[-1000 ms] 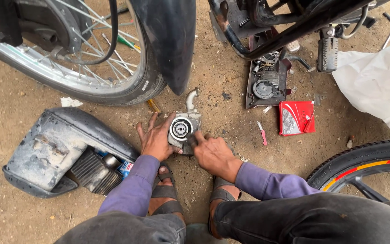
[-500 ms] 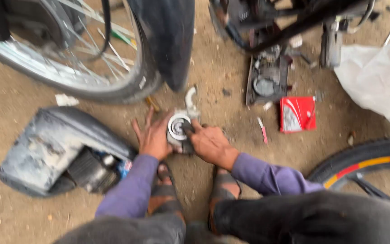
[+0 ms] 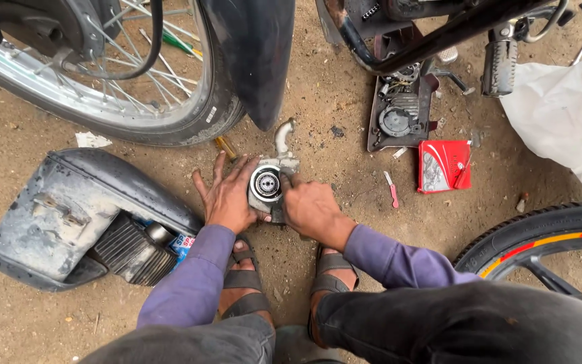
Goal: Adjusting valve clearance and cleaning a motorcycle engine cylinder head using a feeler gauge.
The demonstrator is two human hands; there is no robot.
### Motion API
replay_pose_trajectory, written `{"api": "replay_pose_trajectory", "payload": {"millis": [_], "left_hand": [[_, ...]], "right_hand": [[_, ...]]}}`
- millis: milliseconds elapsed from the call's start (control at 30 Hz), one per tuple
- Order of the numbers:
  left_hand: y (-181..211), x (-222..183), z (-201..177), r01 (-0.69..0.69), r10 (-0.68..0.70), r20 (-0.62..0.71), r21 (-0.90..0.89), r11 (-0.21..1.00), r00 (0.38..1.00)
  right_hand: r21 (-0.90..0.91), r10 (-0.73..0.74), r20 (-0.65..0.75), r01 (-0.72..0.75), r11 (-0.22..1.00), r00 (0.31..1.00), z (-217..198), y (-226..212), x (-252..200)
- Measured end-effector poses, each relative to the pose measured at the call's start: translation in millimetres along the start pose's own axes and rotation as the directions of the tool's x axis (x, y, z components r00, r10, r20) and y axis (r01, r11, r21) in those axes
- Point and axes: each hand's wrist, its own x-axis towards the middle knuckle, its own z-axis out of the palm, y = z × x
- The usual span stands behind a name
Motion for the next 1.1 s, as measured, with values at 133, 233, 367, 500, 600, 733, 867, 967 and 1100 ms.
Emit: {"api": "replay_pose_trajectory", "payload": {"millis": [133, 233, 367, 500, 600, 733, 867, 967, 1100], "left_hand": [[3, 1, -7, 0.037, -0.037, 0.030, -0.008, 0.999, 0.999], [-2, 0, 1, 0.033, -0.033, 0.027, -0.008, 0.999, 0.999], [-1, -1, -2, 0.010, -0.010, -0.023, 0.000, 1.000, 1.000], [-2, 0, 3, 0.035, -0.035, -0.007, 0.000, 0.999, 0.999], [-8, 0, 12, 0.015, -0.014, -0.037, 0.015, 1.000, 0.999], [-13, 8, 21, -0.032, 0.032, -0.097, 0.009, 0.999, 0.995], [-8, 2, 13, -0.001, 0.000, -0.048, -0.030, 1.000, 0.999], [0, -2, 1, 0.018, -0.019, -0.015, -0.033, 0.999, 1.000], [0, -3, 0, 0.036, -0.036, 0.026, -0.022, 0.999, 0.999]], "right_hand": [[0.060, -0.052, -0.041, 0.055, 0.997, 0.998, 2, 0, -9], [0.070, -0.078, -0.090, 0.084, 0.994, 0.993, 4, -3, -18], [0.180, -0.106, -0.086, 0.121, 0.976, 0.991, 4, -11, -27], [0.122, -0.198, -0.137, 0.215, 0.969, 0.971, -2, -16, -34], [0.201, -0.174, -0.030, 0.176, 0.964, 0.984, -6, -19, -34], [0.350, -0.242, -0.124, 0.271, 0.897, 0.962, -15, -17, -33], [0.828, -0.210, -0.132, 0.224, 0.514, 0.969, -46, 16, -17], [0.966, -0.341, 0.086, 0.006, 0.260, 0.936, -91, 61, -34], [0.997, -0.298, -0.009, -0.013, -0.072, 0.954, -73, 111, -57]]}}
